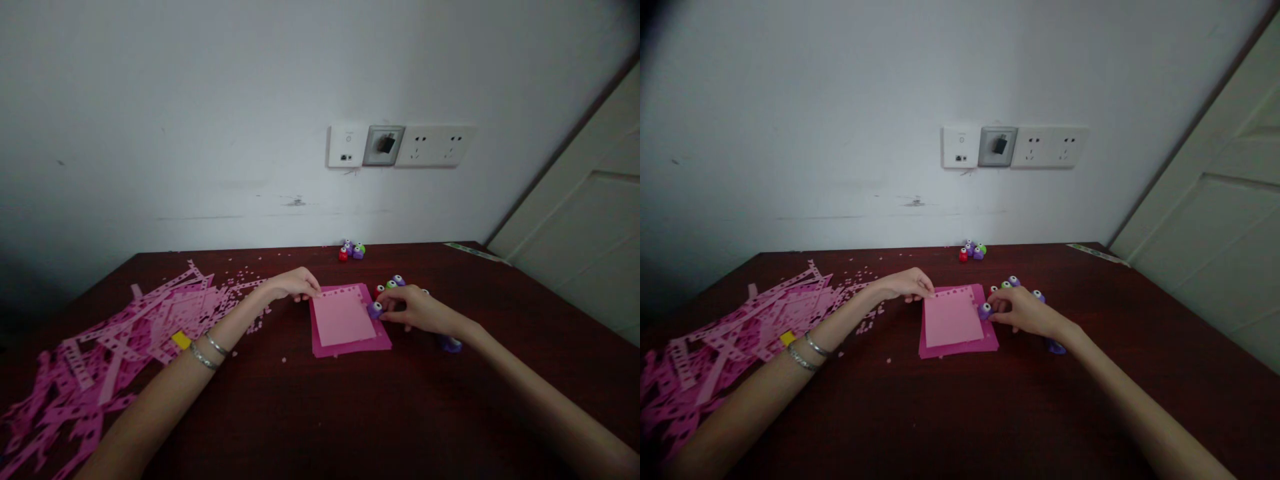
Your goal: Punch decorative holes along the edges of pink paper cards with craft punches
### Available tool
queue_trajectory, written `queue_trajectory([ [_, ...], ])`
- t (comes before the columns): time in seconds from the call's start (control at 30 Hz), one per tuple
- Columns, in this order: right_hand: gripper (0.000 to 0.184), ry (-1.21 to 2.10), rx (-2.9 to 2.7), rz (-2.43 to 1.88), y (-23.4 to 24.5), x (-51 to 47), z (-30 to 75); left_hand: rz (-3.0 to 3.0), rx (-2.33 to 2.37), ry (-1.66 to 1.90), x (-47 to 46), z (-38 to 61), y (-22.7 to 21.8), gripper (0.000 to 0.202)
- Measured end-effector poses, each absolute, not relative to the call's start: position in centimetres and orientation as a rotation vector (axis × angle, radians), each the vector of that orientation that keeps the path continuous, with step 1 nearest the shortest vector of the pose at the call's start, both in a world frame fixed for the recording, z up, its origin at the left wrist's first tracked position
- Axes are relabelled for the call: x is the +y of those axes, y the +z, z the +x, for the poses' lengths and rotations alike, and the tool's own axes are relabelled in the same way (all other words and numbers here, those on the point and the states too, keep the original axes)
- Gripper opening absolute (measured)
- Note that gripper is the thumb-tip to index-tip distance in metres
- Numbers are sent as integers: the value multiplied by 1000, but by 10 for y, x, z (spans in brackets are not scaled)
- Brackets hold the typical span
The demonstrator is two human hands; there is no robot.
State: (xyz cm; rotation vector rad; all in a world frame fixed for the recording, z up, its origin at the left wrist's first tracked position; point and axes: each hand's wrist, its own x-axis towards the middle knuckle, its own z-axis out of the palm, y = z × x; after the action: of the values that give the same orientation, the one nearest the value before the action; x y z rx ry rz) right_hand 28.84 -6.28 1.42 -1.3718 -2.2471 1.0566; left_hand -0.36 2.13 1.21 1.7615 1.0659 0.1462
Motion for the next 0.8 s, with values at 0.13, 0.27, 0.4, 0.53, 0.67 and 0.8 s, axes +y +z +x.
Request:
queue_trajectory([
  [0.13,29,1056,-2245,-1375,15,-63,287,1727,1091,136,21,-3,13,25],
  [0.27,29,1056,-2245,-1365,17,-64,287,1683,1075,148,20,-3,13,25],
  [0.4,29,1056,-2246,-1367,17,-64,286,1638,1052,159,20,-4,13,25],
  [0.53,29,1056,-2244,-1364,15,-63,287,1614,1068,143,20,-4,12,26],
  [0.67,28,1034,-2253,-1366,14,-63,288,1609,1058,150,20,-4,12,27],
  [0.8,28,1016,-2257,-1366,13,-63,288,1586,1058,152,20,-3,11,27],
])
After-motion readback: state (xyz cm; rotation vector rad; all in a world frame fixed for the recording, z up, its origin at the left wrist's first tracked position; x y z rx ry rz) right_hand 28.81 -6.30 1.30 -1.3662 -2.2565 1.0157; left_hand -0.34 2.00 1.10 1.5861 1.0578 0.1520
